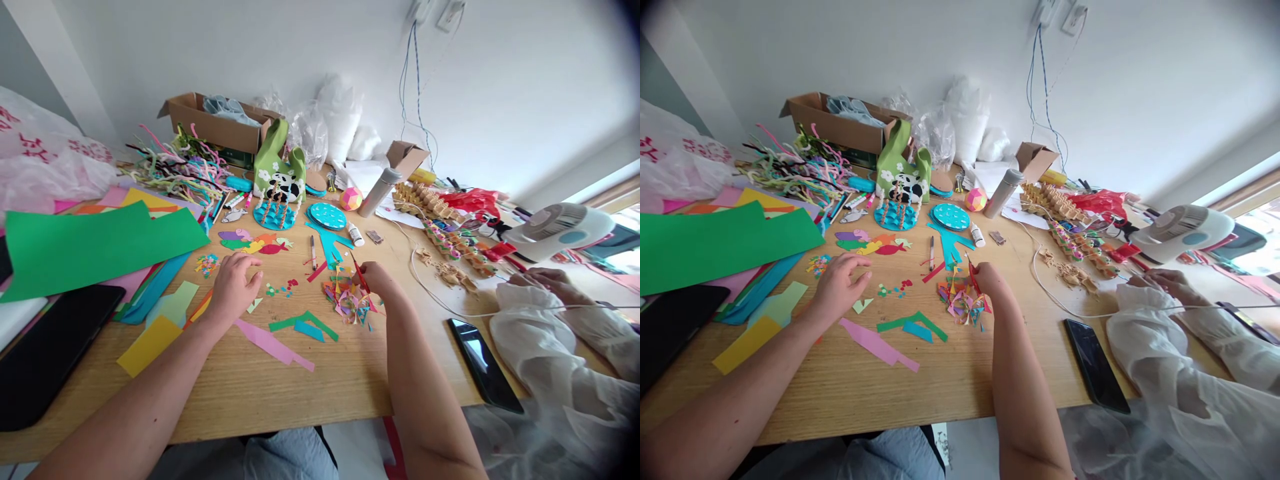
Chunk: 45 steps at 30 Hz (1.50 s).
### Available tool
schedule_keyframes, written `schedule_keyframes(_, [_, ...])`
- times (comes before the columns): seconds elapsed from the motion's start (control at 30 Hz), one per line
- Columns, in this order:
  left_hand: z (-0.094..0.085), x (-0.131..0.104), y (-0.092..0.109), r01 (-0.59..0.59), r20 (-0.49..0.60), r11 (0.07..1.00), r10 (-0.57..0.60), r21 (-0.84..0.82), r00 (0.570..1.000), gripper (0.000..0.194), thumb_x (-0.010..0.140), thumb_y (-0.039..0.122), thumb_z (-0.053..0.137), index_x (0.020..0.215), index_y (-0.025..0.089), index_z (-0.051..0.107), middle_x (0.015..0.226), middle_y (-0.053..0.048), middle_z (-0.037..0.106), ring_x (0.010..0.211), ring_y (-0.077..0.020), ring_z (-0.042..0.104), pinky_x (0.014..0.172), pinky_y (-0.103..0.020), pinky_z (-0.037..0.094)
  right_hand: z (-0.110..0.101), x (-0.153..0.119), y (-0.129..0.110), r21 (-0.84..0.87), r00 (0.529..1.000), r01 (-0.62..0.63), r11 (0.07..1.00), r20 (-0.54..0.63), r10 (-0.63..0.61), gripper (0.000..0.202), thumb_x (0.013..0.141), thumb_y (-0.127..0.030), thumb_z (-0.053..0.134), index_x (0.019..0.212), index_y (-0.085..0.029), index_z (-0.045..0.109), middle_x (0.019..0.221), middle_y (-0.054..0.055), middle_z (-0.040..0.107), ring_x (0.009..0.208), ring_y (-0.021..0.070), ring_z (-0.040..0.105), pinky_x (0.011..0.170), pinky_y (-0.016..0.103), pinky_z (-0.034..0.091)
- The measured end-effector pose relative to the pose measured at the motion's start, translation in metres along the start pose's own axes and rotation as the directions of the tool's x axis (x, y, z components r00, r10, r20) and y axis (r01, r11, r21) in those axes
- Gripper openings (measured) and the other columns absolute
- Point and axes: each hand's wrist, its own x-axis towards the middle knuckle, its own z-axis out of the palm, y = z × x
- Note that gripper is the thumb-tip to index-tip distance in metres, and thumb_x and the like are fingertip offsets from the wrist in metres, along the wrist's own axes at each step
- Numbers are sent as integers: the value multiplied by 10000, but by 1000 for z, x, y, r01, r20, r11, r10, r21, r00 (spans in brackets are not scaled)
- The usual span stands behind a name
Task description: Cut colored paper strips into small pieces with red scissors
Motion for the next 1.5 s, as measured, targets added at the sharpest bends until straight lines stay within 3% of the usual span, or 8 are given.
schedule_keyframes(0.37, [-5,2,13,135,40,959,-129,-249,991,104,769,242,594,832,177,646,929,-84,663,881,-231,588,785,-364,463,-35,-48,-22,571,964,262,778,-200,-177,207,647,-301,653,571,-180,503,487,-20,516,441,95,470,440,228,373])
schedule_keyframes(0.5, [-10,1,25,426,342,657,-261,-622,903,238,758,395,642,796,161,665,776,-51,655,712,-171,584,635,-283,449,-30,-68,-48,734,889,457,503,-370,-268,233,659,-268,708,550,-171,527,503,-17,517,476,103,488,448,230,374])
schedule_keyframes(0.63, [-15,-5,37,661,697,316,1,-681,717,399,799,497,598,855,121,720,844,-113,688,698,-157,577,620,-276,427,-9,-93,-83,764,878,467,444,-343,-334,193,698,-271,712,620,-166,569,515,-24,540,475,99,477,455,226,371])
schedule_keyframes(0.73, [-15,-9,41,730,746,155,96,-666,660,476,807,540,577,958,113,725,914,-148,696,712,-170,592,641,-294,435,12,-110,-107,760,882,447,472,-287,-374,200,708,-301,708,670,-172,560,525,-36,541,476,99,473,453,221,357])
schedule_keyframes(0.9, [-14,-8,42,656,655,-7,51,-754,754,576,797,618,542,1009,111,712,929,-150,675,726,-181,596,618,-290,437,36,-126,-130,771,881,430,470,-244,-406,234,666,-303,730,690,-177,535,571,-33,562,528,118,519,515,239,411])
schedule_keyframes(1.03, [-15,-5,45,565,562,-3,-106,-825,820,401,739,424,713,1026,144,710,897,-99,662,717,-152,590,631,-271,442,45,-127,-135,746,878,439,500,-238,-415,272,653,-330,745,700,-186,519,595,-28,571,534,128,532,509,247,408])
schedule_keyframes(1.17, [-14,-4,46,524,502,44,-228,-850,834,341,628,235,795,955,167,727,889,-58,646,723,-134,578,644,-268,452,52,-124,-136,730,876,445,518,-234,-422,312,654,-363,748,699,-197,487,576,-35,549,508,121,500,475,238,389])
schedule_keyframes(1.5, [-13,-2,40,469,423,131,-274,-873,864,263,658,204,753,916,167,722,758,-16,630,672,-118,575,645,-270,458,54,-121,-132,660,830,521,542,-243,-502,366,696,-464,735,741,-209,476,679,1,592,588,146,544,542,256,434])
